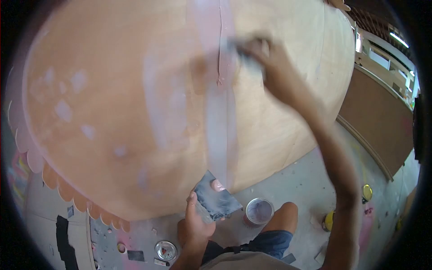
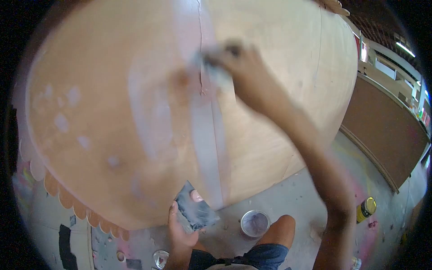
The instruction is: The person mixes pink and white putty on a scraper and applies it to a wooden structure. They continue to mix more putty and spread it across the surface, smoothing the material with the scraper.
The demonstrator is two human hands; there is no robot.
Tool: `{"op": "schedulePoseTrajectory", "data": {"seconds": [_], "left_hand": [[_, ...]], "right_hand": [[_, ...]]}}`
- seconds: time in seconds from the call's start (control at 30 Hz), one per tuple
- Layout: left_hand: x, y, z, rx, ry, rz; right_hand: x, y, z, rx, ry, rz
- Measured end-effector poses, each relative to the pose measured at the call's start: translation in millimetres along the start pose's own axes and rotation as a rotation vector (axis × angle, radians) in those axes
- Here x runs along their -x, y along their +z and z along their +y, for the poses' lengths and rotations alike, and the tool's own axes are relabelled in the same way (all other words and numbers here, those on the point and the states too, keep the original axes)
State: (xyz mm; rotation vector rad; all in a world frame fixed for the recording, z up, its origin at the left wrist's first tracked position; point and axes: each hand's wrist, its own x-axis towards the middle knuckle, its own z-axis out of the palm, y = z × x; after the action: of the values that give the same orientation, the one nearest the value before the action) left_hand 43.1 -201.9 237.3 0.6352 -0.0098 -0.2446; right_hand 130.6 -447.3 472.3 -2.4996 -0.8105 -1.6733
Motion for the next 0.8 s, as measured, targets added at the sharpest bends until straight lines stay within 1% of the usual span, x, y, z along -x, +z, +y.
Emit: {"op": "schedulePoseTrajectory", "data": {"seconds": [0.03,0.07,0.1,0.13,0.17,0.2,0.23,0.3,0.33,0.37,0.4,0.43,0.5,0.63,0.7,0.8], "left_hand": [[-0.4,-3.8,-3.7,0.000,0.006,-0.004],[-1.7,-9.2,-7.5,0.016,-0.023,-0.011],[-3.7,-13.8,-11.2,0.031,-0.053,-0.018],[-6.2,-17.9,-13.7,0.031,-0.050,-0.018],[-8.5,-21.5,-17.3,0.013,-0.032,-0.061],[-11.1,-25.2,-19.9,-0.006,-0.014,-0.106],[-14.5,-30.6,-21.6,-0.006,-0.013,-0.108],[-20.3,-38.6,-25.7,0.039,0.004,-0.144],[-18.8,-35.3,-23.9,0.040,0.001,-0.147],[-14.1,-28.8,-20.1,-0.008,-0.015,-0.036],[-14.2,-24.1,-19.3,-0.054,-0.028,0.074],[-17.6,-28.3,-20.9,-0.054,-0.029,0.074],[-23.5,-44.2,-24.7,0.008,-0.062,-0.025],[-27.0,-53.6,-28.0,-0.003,-0.098,0.001],[-31.7,-62.0,-31.6,0.006,-0.133,0.049],[-33.9,-70.8,-35.9,-0.017,-0.132,0.023]], "right_hand": [[-47.2,-1.3,19.9,0.076,-0.034,0.148],[-97.0,-1.5,54.9,0.160,-0.137,0.175],[-121.0,-24.1,30.1,0.173,-0.013,0.148],[-146.5,-29.3,30.5,0.168,0.034,0.045],[-160.7,-23.1,34.7,0.167,0.034,0.046],[-172.7,-18.7,33.5,0.193,0.076,0.075],[-180.5,-13.2,32.1,0.221,0.118,0.105],[-170.0,3.6,25.9,0.257,0.187,0.131],[-161.6,13.0,22.4,0.274,0.179,0.177],[-152.0,21.1,17.8,0.295,0.227,0.164],[-135.2,33.9,18.5,0.303,0.168,0.271],[-117.5,49.3,21.2,0.306,0.112,0.376],[-95.3,74.9,27.5,0.330,0.107,0.344],[-46.9,98.5,-1.4,0.290,0.176,0.249],[-27.3,112.0,-11.9,0.265,0.195,0.218],[2.0,127.6,-24.3,0.254,0.236,0.149]]}}
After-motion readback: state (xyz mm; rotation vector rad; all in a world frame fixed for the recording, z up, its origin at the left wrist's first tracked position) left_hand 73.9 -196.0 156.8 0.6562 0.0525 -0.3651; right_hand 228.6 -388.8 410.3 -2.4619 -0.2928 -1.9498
